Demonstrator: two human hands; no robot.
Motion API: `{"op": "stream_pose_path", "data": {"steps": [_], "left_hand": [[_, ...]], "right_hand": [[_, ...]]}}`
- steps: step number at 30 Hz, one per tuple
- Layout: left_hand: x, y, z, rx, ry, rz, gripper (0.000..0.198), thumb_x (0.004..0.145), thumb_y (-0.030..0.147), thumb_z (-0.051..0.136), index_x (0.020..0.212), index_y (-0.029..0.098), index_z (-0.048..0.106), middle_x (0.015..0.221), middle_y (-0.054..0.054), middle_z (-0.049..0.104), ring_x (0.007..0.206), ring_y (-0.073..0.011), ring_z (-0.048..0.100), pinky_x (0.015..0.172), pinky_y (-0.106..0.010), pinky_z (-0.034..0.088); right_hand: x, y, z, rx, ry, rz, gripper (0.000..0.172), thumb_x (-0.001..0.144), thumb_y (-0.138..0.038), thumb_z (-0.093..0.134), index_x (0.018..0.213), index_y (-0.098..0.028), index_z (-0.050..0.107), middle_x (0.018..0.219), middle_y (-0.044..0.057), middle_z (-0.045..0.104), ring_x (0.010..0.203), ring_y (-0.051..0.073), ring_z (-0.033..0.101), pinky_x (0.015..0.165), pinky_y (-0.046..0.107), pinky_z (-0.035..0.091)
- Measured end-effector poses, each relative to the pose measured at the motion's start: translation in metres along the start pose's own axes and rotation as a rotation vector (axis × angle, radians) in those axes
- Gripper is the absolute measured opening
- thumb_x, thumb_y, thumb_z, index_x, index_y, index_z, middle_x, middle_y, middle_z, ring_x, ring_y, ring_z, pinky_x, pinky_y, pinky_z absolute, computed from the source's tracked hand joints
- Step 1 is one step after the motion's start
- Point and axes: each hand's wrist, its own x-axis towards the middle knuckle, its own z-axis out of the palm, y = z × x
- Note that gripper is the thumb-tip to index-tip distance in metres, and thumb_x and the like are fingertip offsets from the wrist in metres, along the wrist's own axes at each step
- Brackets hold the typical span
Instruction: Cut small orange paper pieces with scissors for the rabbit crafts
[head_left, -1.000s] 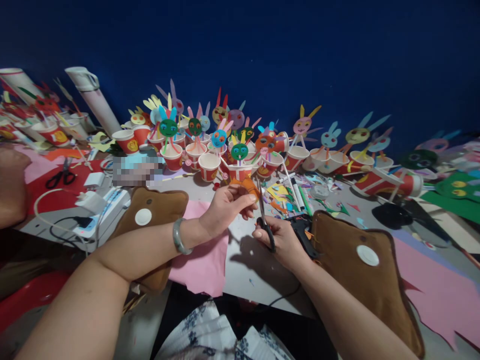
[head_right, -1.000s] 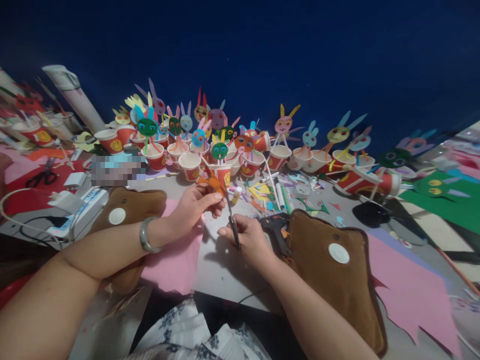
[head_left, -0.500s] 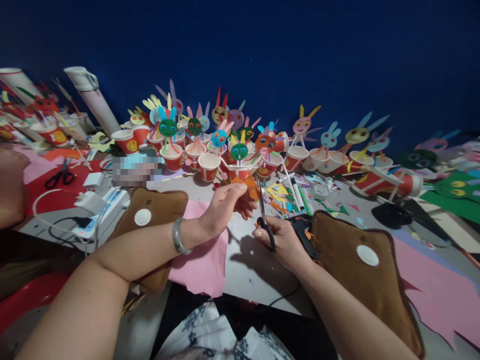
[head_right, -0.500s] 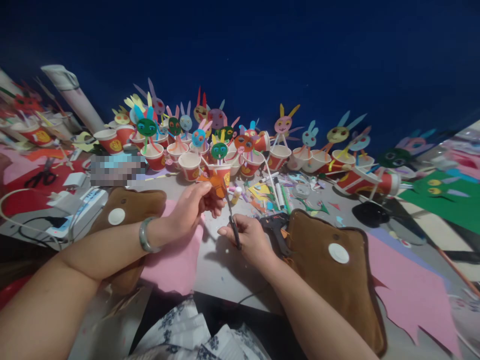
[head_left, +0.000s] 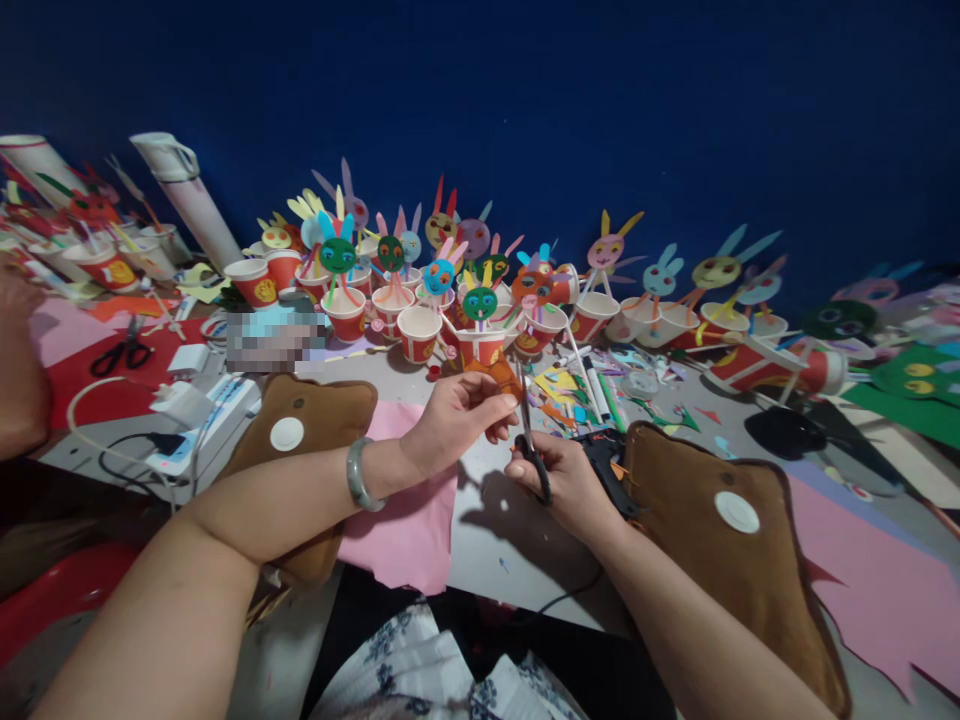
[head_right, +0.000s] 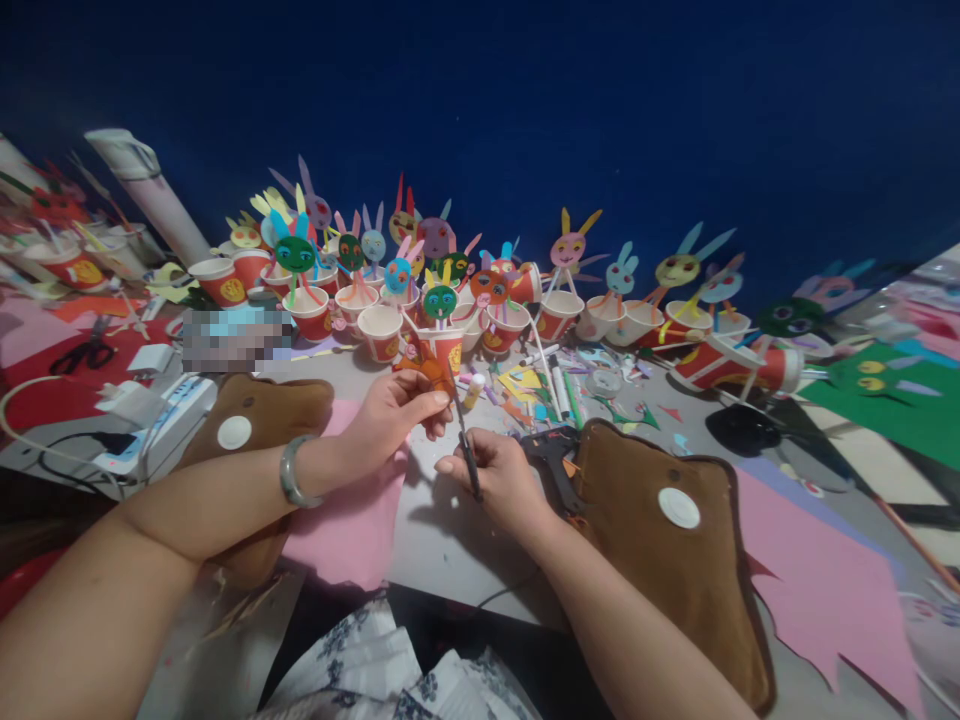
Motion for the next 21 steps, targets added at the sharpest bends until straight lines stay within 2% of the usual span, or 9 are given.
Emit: {"op": "stream_pose_path", "data": {"steps": [7,21], "left_hand": [[-0.0008,0.0018,0.0002,0.017,-0.004,-0.015,0.020,0.073,0.028,0.067,0.069,0.013,0.055,0.059,0.000,0.062,0.049,-0.0072,0.055,0.050,-0.022,0.046],[0.0001,0.0025,-0.0006,0.011,0.009,0.003,0.019,0.072,0.027,0.066,0.068,0.014,0.052,0.058,0.001,0.063,0.049,-0.0073,0.056,0.050,-0.021,0.046]], "right_hand": [[-0.0009,0.0004,0.0001,-0.005,-0.005,0.015,0.053,0.062,-0.063,0.073,0.056,-0.019,0.045,0.049,-0.005,0.040,0.049,0.009,0.032,0.046,0.023,0.025],[-0.0008,0.0026,-0.0008,-0.009,0.009,0.012,0.051,0.061,-0.060,0.076,0.055,-0.018,0.047,0.049,-0.005,0.042,0.049,0.009,0.034,0.046,0.023,0.026]]}}
